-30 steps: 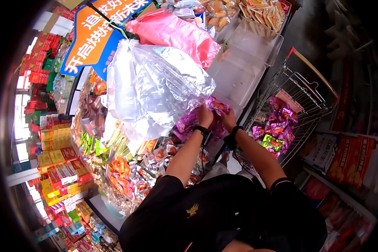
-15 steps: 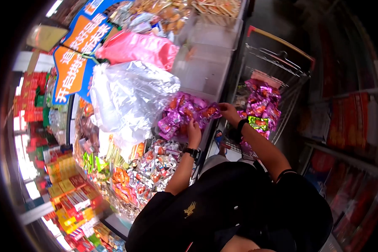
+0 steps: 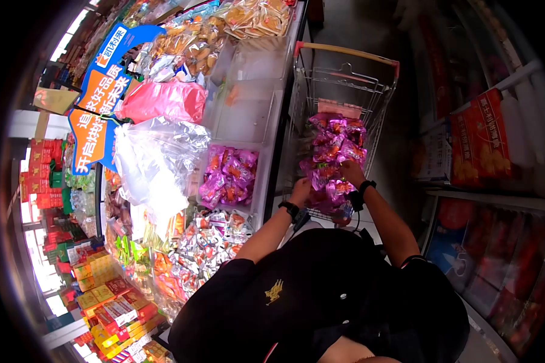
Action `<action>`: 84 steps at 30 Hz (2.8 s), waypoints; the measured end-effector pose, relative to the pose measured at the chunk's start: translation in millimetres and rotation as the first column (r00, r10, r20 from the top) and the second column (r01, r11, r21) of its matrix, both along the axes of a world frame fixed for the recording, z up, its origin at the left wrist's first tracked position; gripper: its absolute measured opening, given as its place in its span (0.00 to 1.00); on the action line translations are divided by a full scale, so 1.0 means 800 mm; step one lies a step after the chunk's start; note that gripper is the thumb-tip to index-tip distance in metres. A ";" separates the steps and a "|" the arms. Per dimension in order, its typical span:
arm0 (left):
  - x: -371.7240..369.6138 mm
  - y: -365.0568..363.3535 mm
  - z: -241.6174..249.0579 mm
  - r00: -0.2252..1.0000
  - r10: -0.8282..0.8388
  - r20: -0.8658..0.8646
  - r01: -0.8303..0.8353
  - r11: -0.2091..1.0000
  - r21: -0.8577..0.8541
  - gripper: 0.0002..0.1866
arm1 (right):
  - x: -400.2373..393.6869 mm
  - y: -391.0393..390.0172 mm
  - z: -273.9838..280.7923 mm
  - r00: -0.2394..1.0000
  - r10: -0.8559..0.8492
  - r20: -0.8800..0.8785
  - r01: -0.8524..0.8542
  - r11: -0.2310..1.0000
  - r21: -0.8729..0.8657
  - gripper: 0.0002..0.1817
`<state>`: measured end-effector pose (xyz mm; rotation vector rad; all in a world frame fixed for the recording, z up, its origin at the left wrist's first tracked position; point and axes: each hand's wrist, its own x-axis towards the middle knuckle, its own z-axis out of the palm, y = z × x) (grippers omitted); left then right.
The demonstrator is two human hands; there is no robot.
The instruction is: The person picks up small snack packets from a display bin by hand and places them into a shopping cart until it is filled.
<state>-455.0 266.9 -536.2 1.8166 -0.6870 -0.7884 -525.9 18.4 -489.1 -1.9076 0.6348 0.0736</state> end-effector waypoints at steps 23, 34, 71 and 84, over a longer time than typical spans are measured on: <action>0.061 0.179 0.006 0.714 0.600 -0.360 -0.697 0.658 -0.284 0.12 | 0.109 0.118 0.041 0.955 0.278 0.102 -0.296 0.912 0.283 0.12; 0.093 0.256 0.007 0.151 0.359 -0.921 -0.910 0.415 0.013 0.08 | 0.259 0.308 0.073 0.792 0.548 0.269 -0.587 0.805 0.089 0.13; 0.117 0.236 0.177 0.307 0.530 -0.790 -0.881 0.473 -0.025 0.13 | 0.255 0.281 0.084 0.892 0.436 0.116 -0.444 0.802 0.400 0.13; -0.022 0.061 0.135 0.587 0.372 -0.719 -0.405 0.904 0.137 0.09 | -0.022 0.071 0.046 0.937 0.344 -0.069 -0.320 0.919 0.232 0.10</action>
